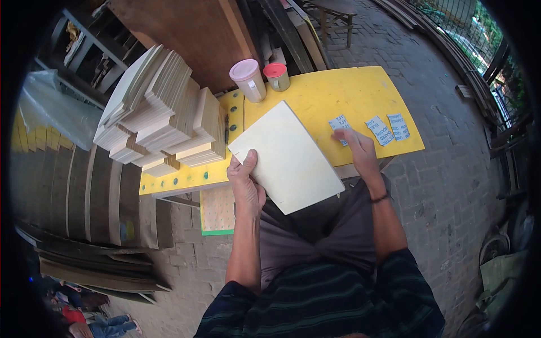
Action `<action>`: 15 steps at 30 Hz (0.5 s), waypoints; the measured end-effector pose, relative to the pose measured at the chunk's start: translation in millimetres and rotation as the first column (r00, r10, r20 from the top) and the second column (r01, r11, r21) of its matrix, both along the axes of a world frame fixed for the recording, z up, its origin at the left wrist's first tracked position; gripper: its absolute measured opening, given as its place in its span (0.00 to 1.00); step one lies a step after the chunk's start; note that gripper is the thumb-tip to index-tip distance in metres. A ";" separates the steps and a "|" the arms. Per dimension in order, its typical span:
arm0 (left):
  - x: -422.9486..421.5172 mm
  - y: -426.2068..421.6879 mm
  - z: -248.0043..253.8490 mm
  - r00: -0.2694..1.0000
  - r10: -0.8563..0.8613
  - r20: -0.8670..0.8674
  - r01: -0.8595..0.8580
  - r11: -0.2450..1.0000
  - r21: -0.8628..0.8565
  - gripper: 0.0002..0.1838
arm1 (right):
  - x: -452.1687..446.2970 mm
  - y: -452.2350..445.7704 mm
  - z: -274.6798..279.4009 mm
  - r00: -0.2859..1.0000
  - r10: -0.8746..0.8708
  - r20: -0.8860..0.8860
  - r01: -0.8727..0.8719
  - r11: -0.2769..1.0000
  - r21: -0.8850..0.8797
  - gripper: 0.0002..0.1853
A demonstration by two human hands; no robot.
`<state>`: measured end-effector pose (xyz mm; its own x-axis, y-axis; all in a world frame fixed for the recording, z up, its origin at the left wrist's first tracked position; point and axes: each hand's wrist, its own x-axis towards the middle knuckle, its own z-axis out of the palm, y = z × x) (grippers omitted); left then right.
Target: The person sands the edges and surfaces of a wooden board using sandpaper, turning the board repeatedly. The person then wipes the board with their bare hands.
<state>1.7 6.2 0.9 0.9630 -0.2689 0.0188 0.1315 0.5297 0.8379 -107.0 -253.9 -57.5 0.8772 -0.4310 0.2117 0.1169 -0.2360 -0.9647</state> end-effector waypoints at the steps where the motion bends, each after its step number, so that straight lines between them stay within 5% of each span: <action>1: 0.7 1.0 -2.5 0.996 -0.032 -0.086 0.029 0.999 -0.036 0.20 | -11.6 11.4 3.2 1.000 0.007 -0.003 -0.007 1.000 -0.005 0.23; 3: 0.5 0.9 -12.8 0.990 -0.045 -0.132 0.040 0.999 -0.037 0.19 | -41.0 47.2 6.9 0.934 0.261 0.246 -0.349 0.820 0.453 0.21; 7: -9.5 -9.6 -16.7 0.961 -0.121 -0.250 0.112 0.992 -0.050 0.18 | -72.1 109.4 57.1 0.965 0.188 0.184 -0.249 0.877 0.412 0.16; 9: -11.0 -14.5 -28.9 0.954 -0.175 -0.243 0.170 0.985 -0.040 0.19 | -74.3 122.6 40.2 0.999 -0.018 0.041 0.006 0.960 0.281 0.13; 13: -17.4 -22.6 -45.8 0.957 -0.183 -0.223 0.227 0.955 0.189 0.26 | -79.7 130.9 36.0 0.977 -0.202 0.064 0.184 0.960 0.211 0.12; 15: -21.7 -19.3 -48.5 0.991 -0.042 -0.125 0.095 0.883 0.461 0.35 | -84.0 124.5 41.1 0.953 -0.291 0.090 0.282 0.955 0.095 0.12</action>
<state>-20.0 -13.0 -47.6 0.9306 -0.2866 -0.2275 0.2570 0.0694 0.9639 -191.0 -129.5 -16.5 0.6899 -0.6801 0.2479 0.1542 -0.1966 -0.9683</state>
